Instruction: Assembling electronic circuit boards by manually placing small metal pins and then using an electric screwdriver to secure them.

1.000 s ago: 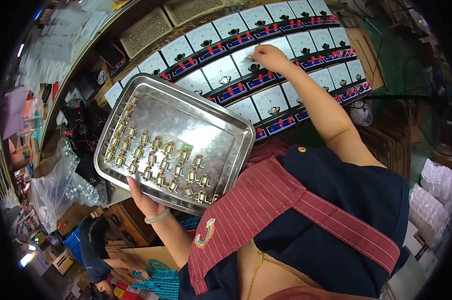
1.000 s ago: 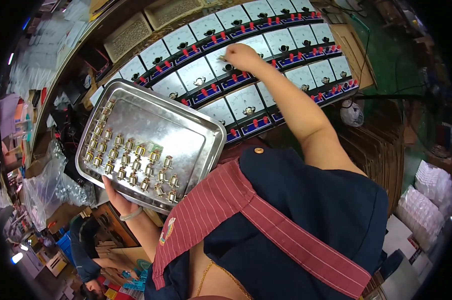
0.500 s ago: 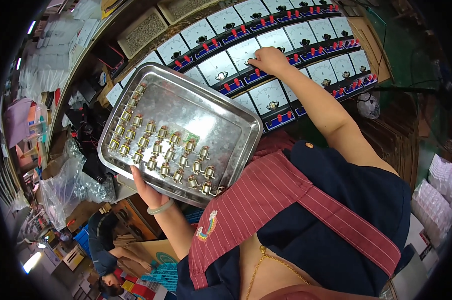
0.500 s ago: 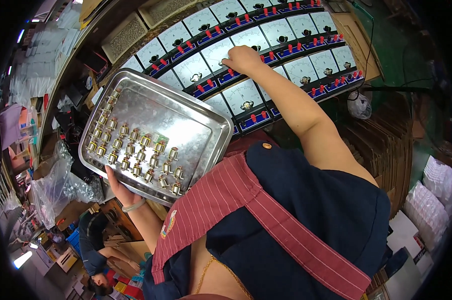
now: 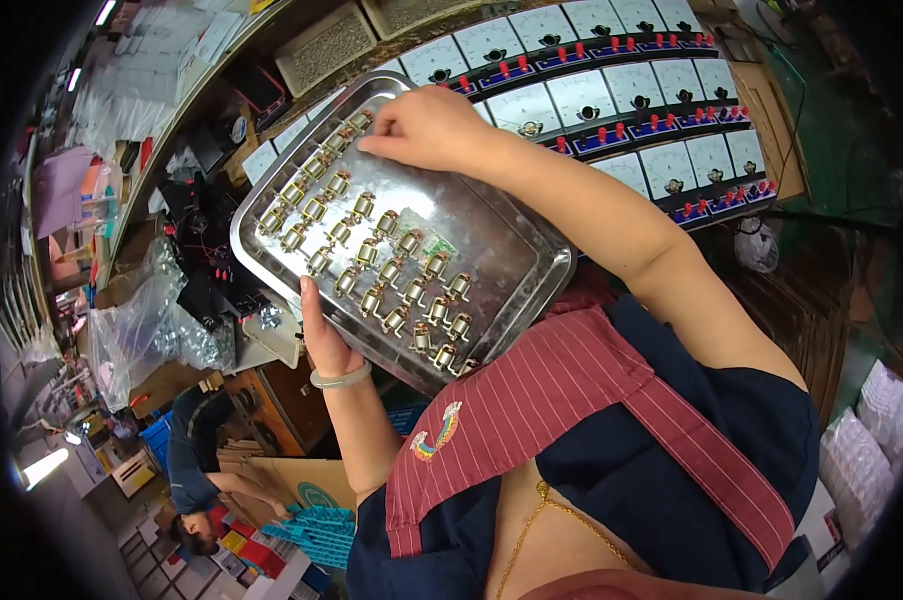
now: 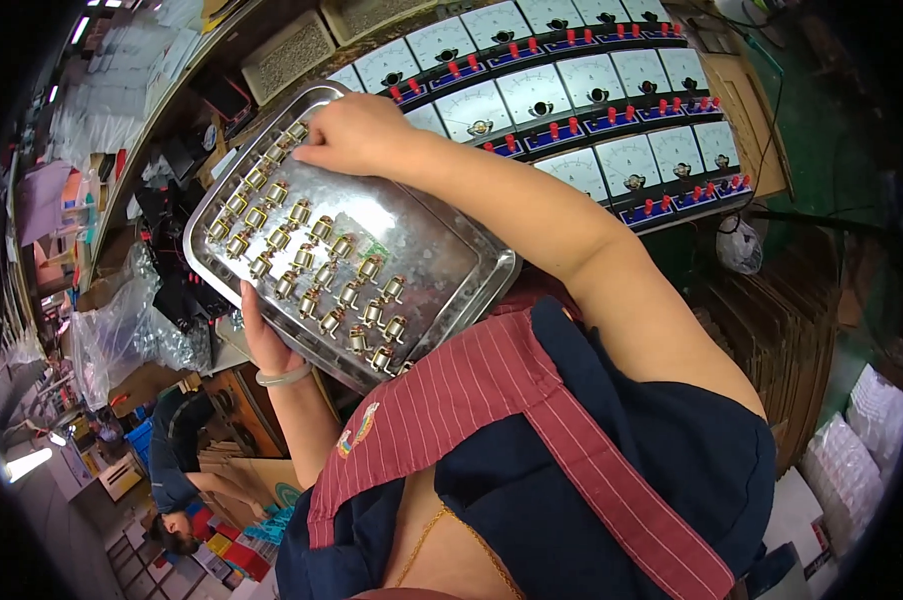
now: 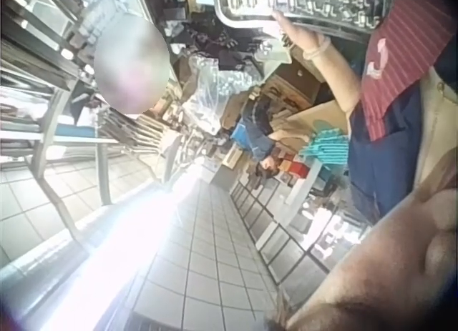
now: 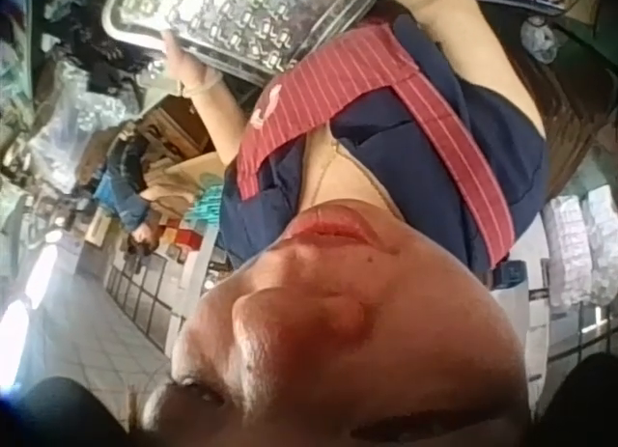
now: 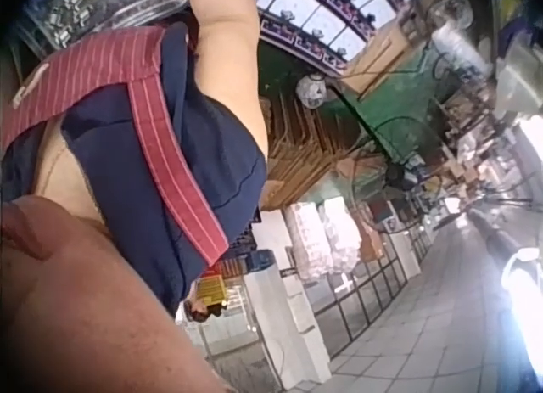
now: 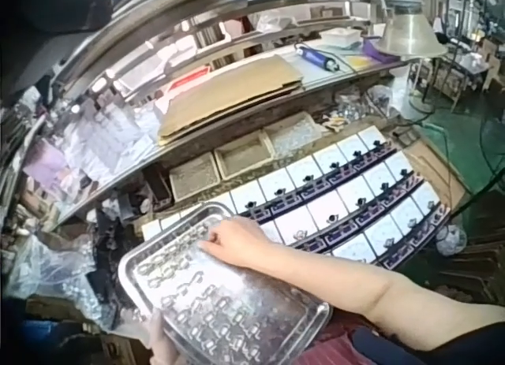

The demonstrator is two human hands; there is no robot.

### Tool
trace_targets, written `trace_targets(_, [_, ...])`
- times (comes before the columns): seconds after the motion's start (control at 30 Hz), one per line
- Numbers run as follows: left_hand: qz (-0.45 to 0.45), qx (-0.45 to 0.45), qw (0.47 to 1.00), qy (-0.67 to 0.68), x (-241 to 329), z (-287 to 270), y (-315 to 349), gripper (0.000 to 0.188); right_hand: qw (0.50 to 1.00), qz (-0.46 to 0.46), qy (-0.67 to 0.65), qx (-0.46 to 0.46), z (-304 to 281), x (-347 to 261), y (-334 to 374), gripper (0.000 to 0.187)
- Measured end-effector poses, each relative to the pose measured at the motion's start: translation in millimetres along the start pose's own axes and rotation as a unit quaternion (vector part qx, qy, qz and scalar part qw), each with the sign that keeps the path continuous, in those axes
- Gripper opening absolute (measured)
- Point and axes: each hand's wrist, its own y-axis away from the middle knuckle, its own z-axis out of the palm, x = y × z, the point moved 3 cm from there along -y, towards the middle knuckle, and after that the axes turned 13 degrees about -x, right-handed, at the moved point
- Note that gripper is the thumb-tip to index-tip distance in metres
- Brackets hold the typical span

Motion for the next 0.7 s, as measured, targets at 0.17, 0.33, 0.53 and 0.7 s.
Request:
trace_targets(0.17, [-0.007, -0.013, 1.000, 0.004, -11.8, 4.4, -10.8, 0.045, 0.995, -0.057, -0.013, 0.074, -18.2, 31.2, 2.5, 0.019])
trace_targets(0.33, [0.005, -0.014, 1.000, 0.010, -20.5, 13.6, -12.1, 0.049, 0.988, 0.146, 0.008, 0.053, -88.7, 194.0, 85.0, 0.022])
trace_targets(0.53, [-0.003, 0.010, 1.000, 0.019, -44.8, 33.6, -18.2, 0.048, 0.954, 0.251, -0.112, -0.123, -98.5, 273.6, 128.4, 0.018])
trace_targets(0.7, [-0.001, -0.001, 0.999, 0.042, -41.2, 37.6, -15.1, 0.048, 0.955, 0.278, 0.083, -0.061, -103.8, 245.2, 127.5, 0.026])
